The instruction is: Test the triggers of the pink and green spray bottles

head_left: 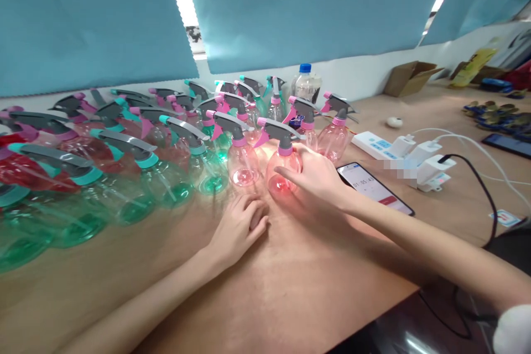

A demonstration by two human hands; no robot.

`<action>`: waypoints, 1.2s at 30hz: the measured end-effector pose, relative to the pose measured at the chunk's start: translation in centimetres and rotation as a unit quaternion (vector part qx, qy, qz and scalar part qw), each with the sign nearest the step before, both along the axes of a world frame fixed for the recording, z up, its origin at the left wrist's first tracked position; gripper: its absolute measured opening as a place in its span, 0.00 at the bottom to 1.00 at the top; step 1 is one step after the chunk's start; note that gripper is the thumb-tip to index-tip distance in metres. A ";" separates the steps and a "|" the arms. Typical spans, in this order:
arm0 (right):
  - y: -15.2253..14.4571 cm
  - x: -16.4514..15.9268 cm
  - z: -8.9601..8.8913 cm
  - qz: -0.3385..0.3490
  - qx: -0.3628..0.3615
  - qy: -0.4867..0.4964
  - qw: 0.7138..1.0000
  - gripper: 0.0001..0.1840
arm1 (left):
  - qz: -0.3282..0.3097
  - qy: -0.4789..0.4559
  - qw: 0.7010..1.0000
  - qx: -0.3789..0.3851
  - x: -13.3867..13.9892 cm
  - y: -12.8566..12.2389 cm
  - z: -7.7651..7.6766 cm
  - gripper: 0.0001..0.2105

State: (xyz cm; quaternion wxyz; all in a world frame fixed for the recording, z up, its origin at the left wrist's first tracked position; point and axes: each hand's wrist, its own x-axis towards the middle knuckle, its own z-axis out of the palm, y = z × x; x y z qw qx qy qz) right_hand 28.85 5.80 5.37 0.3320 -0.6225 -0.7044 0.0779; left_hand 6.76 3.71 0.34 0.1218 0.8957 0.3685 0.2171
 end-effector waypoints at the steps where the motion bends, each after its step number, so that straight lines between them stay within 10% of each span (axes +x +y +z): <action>1: -0.7 0.1 0.0 0.006 -0.004 -0.002 1.000 0.32 | 0.007 -0.012 1.000 -0.010 0.0 0.0 0.0 0.10; 22: -5.7 -4.4 1.9 0.223 -0.004 0.052 0.973 0.18 | 0.018 -0.182 0.970 -0.160 -3.2 -3.8 0.1 0.39; 29: -3.8 -5.8 1.9 0.406 -0.078 0.180 0.892 0.16 | -0.030 -0.222 0.954 -0.201 -3.6 -4.4 0.6 0.35; 36: -3.2 -6.6 0.9 0.483 -0.086 0.222 0.843 0.36 | -0.090 -0.157 0.956 -0.231 -4.6 -3.5 1.6 0.38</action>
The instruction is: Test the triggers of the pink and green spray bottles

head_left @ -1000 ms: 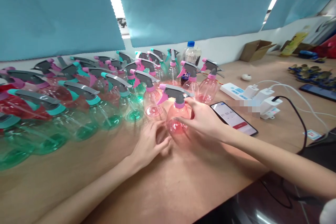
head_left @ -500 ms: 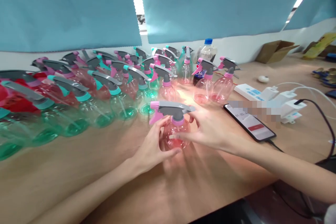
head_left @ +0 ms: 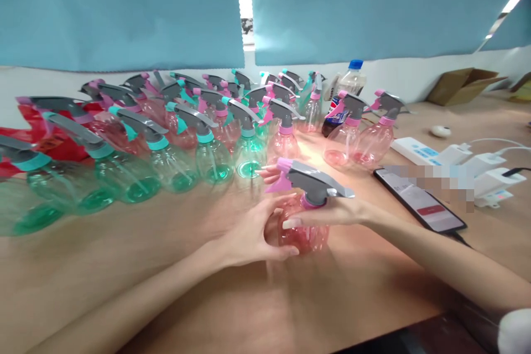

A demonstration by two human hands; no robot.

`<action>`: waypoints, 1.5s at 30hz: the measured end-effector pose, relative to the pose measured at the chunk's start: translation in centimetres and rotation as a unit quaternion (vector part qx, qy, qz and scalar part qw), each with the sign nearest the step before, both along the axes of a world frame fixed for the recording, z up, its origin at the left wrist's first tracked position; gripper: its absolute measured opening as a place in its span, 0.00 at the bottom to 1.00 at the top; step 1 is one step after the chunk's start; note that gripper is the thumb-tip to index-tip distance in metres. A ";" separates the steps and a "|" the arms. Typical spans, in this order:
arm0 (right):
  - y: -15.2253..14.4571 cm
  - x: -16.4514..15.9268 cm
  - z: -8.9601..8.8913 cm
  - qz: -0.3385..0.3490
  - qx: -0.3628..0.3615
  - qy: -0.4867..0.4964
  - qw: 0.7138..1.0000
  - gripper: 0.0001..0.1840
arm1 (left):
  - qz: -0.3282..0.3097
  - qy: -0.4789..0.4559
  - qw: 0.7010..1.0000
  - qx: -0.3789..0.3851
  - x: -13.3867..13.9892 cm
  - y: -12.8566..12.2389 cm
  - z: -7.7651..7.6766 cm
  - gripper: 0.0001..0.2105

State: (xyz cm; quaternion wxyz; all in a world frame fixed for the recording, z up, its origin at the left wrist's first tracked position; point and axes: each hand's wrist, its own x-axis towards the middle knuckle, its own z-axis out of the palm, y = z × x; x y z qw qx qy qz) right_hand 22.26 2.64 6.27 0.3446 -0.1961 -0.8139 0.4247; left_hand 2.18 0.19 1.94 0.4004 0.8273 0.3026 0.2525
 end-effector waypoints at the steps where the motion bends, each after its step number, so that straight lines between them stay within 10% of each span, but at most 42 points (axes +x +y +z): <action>1: -0.1 -0.1 -0.2 -0.009 0.008 -0.003 1.000 0.34 | -0.010 0.008 1.000 0.000 -0.2 0.2 0.1 0.40; 19: 0.1 0.5 0.9 -0.180 0.011 0.010 0.984 0.30 | 0.071 0.251 0.941 0.217 -2.5 -0.5 -2.3 0.25; 45: 0.4 0.3 1.7 -0.275 0.032 -0.016 0.961 0.08 | 0.078 0.275 0.928 0.239 -2.3 -0.4 -2.3 0.23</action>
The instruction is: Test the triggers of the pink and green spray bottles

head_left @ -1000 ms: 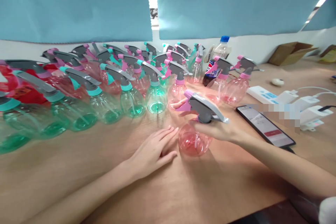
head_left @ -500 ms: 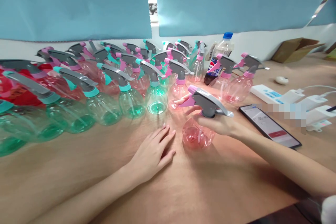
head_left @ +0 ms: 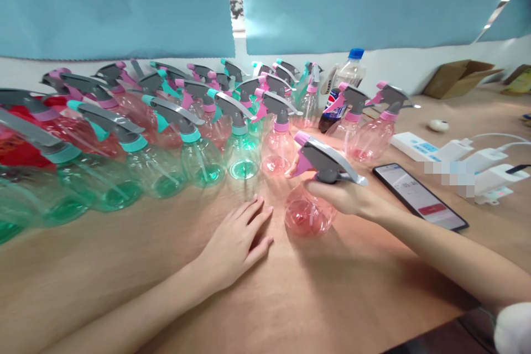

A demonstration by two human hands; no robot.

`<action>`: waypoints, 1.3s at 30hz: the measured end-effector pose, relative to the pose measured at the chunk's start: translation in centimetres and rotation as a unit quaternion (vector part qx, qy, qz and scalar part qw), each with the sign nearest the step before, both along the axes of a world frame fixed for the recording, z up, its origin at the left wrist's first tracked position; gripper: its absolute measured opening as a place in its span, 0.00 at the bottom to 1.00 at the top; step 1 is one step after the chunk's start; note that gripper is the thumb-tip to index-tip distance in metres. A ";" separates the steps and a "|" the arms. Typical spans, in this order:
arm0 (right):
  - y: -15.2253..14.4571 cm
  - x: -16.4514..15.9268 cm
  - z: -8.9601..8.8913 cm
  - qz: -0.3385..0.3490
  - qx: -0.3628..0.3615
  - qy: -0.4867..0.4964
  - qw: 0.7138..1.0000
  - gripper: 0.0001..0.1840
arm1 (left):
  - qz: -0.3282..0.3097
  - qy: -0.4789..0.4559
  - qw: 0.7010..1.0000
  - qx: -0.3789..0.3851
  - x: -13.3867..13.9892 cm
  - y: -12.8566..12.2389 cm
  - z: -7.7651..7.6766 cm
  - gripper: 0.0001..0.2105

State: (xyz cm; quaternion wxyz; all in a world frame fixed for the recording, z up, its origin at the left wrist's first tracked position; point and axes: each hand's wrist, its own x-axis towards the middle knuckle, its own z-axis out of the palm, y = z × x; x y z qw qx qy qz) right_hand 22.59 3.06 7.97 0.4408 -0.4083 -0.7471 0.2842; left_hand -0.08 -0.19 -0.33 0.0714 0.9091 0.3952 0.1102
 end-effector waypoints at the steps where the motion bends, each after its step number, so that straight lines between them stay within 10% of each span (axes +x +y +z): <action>1: 0.0 0.1 -0.1 0.001 0.002 -0.001 1.000 0.09 | 0.000 -0.002 1.000 -0.002 0.0 0.0 0.0 0.23; 39: 1.1 1.0 -2.3 0.081 -0.016 0.026 0.996 0.17 | -0.002 -0.007 1.000 -0.001 0.0 0.0 0.1 0.22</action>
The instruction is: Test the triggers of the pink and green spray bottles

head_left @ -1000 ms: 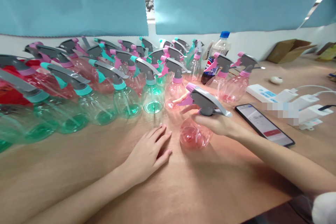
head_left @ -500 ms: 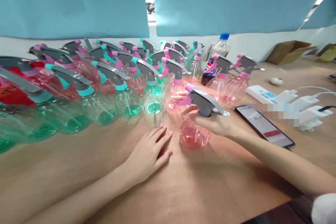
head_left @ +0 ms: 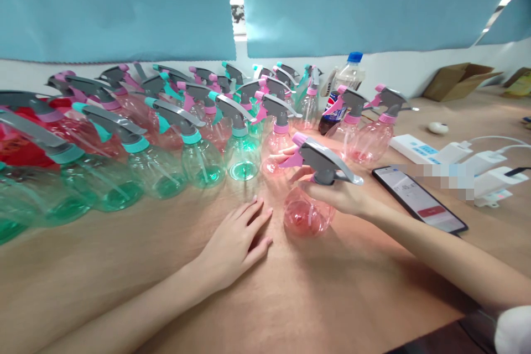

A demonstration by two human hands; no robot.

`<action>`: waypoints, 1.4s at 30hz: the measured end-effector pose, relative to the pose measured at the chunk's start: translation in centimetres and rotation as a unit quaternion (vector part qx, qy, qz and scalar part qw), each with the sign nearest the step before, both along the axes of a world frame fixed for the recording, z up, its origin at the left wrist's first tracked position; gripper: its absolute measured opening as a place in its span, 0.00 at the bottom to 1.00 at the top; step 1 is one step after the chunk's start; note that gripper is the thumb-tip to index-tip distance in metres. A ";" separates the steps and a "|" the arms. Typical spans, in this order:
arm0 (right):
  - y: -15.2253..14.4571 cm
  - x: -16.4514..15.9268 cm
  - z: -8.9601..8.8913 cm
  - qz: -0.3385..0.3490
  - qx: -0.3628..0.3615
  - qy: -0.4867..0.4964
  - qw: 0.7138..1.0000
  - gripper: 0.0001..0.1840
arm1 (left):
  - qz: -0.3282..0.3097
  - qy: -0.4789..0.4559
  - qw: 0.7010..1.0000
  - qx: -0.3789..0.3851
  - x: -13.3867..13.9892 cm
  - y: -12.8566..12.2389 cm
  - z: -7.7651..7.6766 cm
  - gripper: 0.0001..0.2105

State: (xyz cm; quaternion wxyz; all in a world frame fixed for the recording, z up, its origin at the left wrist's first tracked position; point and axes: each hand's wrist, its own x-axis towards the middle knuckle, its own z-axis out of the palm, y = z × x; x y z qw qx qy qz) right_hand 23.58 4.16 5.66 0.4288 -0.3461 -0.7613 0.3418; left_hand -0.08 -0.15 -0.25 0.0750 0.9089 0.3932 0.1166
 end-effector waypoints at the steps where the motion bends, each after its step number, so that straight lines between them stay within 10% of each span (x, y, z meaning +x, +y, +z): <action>1: 0.0 0.0 0.0 -0.004 -0.004 -0.002 1.000 0.17 | 0.000 0.002 1.000 0.000 0.0 0.0 0.0 0.22; 35: 0.0 0.0 0.1 0.014 0.008 -0.007 1.000 0.23 | -0.006 0.022 1.000 0.018 0.0 0.0 -0.1 0.22; 42: 0.0 0.1 0.2 -0.023 0.004 -0.026 0.999 0.11 | -0.005 0.016 1.000 0.017 0.0 0.0 -0.2 0.22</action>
